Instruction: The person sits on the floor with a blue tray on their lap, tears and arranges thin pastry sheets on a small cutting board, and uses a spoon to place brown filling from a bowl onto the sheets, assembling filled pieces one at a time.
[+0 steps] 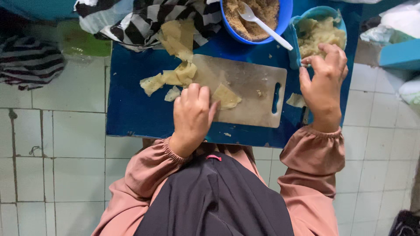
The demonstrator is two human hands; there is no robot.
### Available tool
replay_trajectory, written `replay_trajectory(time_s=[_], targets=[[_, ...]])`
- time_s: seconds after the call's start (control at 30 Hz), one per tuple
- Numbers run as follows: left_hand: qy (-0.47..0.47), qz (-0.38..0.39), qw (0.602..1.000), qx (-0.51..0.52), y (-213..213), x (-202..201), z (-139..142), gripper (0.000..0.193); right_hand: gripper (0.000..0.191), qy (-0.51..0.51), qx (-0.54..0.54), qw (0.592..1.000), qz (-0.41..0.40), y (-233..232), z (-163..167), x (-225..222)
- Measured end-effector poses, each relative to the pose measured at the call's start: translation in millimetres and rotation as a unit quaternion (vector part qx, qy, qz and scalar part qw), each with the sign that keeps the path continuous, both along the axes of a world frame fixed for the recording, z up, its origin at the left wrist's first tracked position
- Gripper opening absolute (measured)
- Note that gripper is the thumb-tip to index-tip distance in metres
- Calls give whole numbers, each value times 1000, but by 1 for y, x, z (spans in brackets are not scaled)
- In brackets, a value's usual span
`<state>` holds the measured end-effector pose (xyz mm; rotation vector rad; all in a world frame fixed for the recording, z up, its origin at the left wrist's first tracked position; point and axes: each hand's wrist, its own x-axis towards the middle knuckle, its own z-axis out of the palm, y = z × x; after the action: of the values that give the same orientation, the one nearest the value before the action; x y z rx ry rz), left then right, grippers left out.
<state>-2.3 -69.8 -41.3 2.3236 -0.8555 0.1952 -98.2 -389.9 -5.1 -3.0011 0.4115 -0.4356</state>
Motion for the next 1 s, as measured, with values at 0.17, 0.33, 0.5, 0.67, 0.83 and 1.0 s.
replay_trajectory(time_s=[0.17, 0.33, 0.5, 0.67, 0.83, 1.0], targets=[[26, -25, 999, -26, -11, 5, -5, 20, 15, 28, 0, 999, -20, 6, 16, 10], [39, -36, 995, -88, -2, 6, -8, 14, 27, 12, 124, 990, 73, 63, 44, 3], [43, -14, 998, -53, 10, 4, -3, 20, 50, 77, -28, 973, 217, 137, 9, 23], [24, 10, 1000, -5, 6, 6, 2, 27, 54, 108, -171, 949, 241, 149, 7, 31], [3, 6, 1000, 28, 0, 3, -2, 23, 54, 111, -244, 936, 227, 145, 9, 31], [7, -8, 999, 31, -7, 1, -6, 18, 31, 40, -243, 950, 191, 130, 3, 20]])
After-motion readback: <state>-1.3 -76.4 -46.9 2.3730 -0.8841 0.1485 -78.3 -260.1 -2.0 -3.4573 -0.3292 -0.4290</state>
